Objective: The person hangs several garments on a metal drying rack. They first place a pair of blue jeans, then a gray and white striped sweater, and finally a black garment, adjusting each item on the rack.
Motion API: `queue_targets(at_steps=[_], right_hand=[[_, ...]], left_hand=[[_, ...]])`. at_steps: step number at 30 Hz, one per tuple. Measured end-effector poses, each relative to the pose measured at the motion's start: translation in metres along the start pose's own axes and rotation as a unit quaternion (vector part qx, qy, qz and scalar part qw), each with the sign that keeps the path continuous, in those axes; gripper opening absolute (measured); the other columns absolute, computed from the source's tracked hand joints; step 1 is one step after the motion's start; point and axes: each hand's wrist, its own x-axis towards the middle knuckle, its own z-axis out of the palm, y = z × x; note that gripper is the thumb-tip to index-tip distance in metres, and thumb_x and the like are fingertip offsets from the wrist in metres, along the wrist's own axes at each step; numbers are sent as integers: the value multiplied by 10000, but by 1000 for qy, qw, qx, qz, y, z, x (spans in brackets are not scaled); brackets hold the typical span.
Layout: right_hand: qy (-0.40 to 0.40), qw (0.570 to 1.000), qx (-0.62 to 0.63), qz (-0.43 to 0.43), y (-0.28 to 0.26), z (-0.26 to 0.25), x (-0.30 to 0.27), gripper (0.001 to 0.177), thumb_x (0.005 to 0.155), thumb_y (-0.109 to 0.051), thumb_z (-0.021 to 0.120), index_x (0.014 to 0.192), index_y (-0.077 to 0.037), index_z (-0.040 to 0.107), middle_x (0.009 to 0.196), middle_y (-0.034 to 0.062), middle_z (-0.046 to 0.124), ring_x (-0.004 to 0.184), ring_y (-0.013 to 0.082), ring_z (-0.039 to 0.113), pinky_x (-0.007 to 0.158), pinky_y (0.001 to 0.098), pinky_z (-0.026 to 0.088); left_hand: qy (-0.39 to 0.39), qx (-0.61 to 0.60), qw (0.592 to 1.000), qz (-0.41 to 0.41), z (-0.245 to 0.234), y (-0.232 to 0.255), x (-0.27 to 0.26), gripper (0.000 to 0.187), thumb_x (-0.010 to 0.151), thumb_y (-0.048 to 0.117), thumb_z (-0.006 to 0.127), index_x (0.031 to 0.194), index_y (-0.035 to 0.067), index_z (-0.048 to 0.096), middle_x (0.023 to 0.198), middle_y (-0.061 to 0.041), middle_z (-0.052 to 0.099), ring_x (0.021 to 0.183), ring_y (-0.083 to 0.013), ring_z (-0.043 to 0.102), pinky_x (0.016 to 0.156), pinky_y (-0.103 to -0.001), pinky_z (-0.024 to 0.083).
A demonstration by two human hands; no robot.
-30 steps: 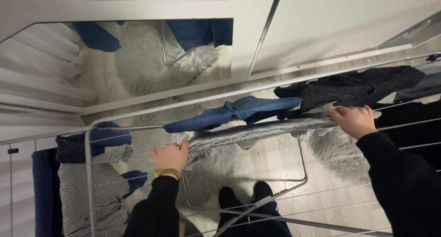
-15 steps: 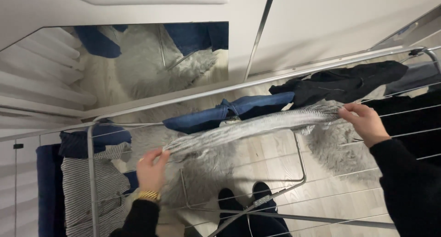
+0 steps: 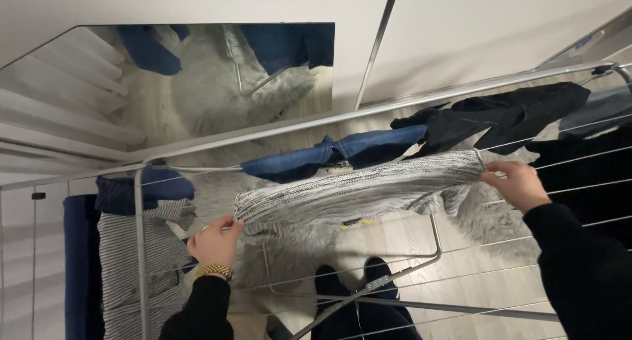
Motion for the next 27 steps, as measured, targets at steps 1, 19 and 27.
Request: queue_targets(at_steps=[1, 19, 27], right_hand=[[1, 1000, 0, 0, 6, 7, 6, 449, 948, -325, 703, 1285, -31, 739, 1358, 174, 690, 1265, 330, 615, 1076, 461, 461], [-40, 989, -101, 99, -19, 34, 18, 470, 962, -570, 552, 1351, -353, 701, 1305, -26, 742, 1422, 306, 461, 1262, 502, 9], [-32, 993, -74, 87, -29, 31, 14, 536, 920, -638, 564, 1320, -310, 706, 1272, -5, 747, 1384, 337, 513, 1255, 525, -10]], left_hand=[[0, -1, 1000, 1, 0, 3, 0, 427, 885, 581, 596, 1146, 303, 788, 1087, -50, 778, 1236, -288, 586, 1200, -496, 205], [-38, 4, 999, -16, 6, 19, 10, 342, 843, 529, 609, 1116, 390, 763, 1040, 82, 774, 1314, -207, 530, 1249, -524, 37], [-28, 9, 999, 18, 9, 19, 21, 282, 813, 511, 638, 1033, 387, 761, 915, 48, 786, 1072, -175, 682, 1217, -514, 94]])
